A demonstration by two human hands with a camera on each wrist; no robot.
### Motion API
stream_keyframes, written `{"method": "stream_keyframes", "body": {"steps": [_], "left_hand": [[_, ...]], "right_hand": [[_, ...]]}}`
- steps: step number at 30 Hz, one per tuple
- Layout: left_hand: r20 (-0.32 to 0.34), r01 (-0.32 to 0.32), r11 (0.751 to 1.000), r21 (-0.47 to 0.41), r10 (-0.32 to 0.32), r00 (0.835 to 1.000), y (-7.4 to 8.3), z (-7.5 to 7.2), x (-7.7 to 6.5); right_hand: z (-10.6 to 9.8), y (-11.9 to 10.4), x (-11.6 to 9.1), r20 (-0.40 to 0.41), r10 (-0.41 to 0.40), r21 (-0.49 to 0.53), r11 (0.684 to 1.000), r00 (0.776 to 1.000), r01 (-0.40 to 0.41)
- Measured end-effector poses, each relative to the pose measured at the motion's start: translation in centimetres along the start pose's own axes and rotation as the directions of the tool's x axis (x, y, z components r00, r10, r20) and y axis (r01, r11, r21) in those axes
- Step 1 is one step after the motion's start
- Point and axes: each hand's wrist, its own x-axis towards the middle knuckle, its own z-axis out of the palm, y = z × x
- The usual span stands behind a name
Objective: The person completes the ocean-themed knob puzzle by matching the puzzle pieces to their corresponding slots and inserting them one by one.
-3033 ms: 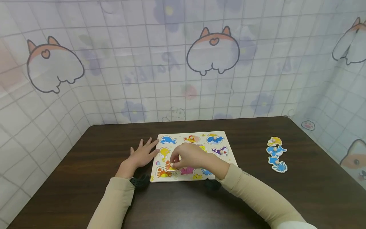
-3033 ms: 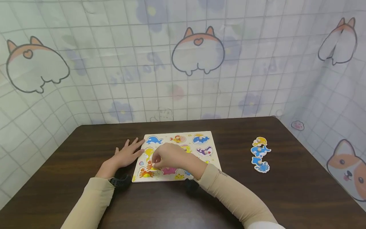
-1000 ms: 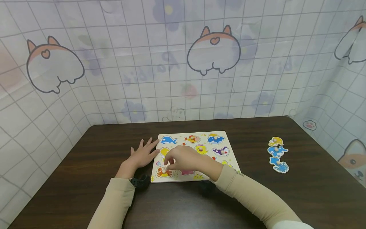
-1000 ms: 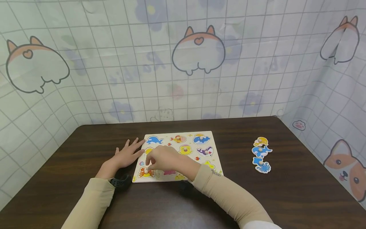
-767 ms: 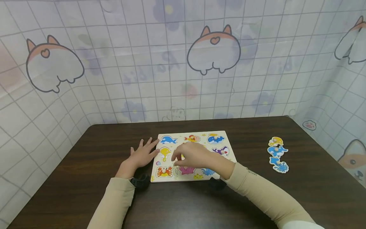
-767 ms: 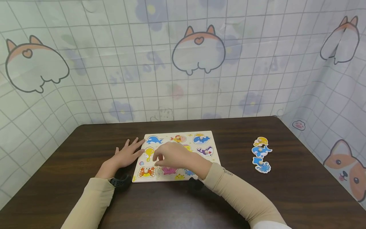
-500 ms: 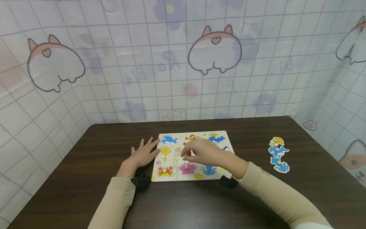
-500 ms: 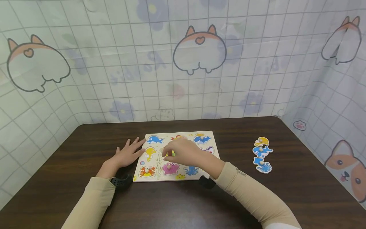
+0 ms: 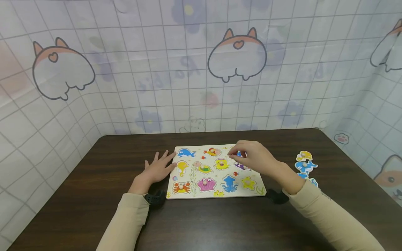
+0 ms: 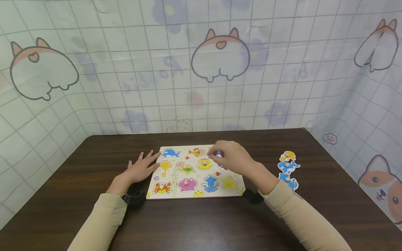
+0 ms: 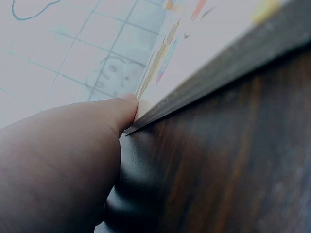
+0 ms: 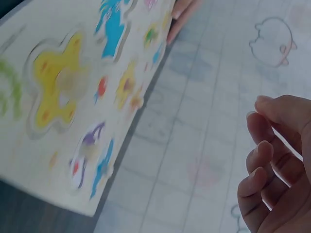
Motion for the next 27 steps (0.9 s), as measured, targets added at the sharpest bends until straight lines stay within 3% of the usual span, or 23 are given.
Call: {"method": "stream_keyframes", "body": {"steps": [6,13,17,22,27], "left_hand": [[-0.008,-0.005,1.000,0.004,0.005,1.000,0.0,0.0,0.0],[-0.011,-0.006,1.000,0.000,0.006,1.000,-0.2,0.2,0.1],[-0.010,-0.005,1.000,-0.008,0.005,1.000,-0.2,0.2,0.0],[-0.005,-0.009,1.000,-0.009,0.009,1.000,-0.2,0.3,0.0],[-0.002,-0.018,1.000,-0.004,0.018,1.000,-0.3,0.4,0.2]], "right_hand": [[-1.8,2.6,-1.6,-0.051,0.099,-0.032,0.994,0.994,-0.101],[-3.5,5.9,-3.3,-0.154,0.180,-0.042,0.981,0.972,-0.188],[-4.7,7.1,-4.0,-0.218,0.234,-0.005,0.970,0.947,-0.241],[-6.3,8.5,-4.9,-0.242,0.335,0.021,0.940,0.911,-0.340],[-7.2,10.3,-6.2,-0.270,0.387,0.026,0.918,0.882,-0.395]]}}
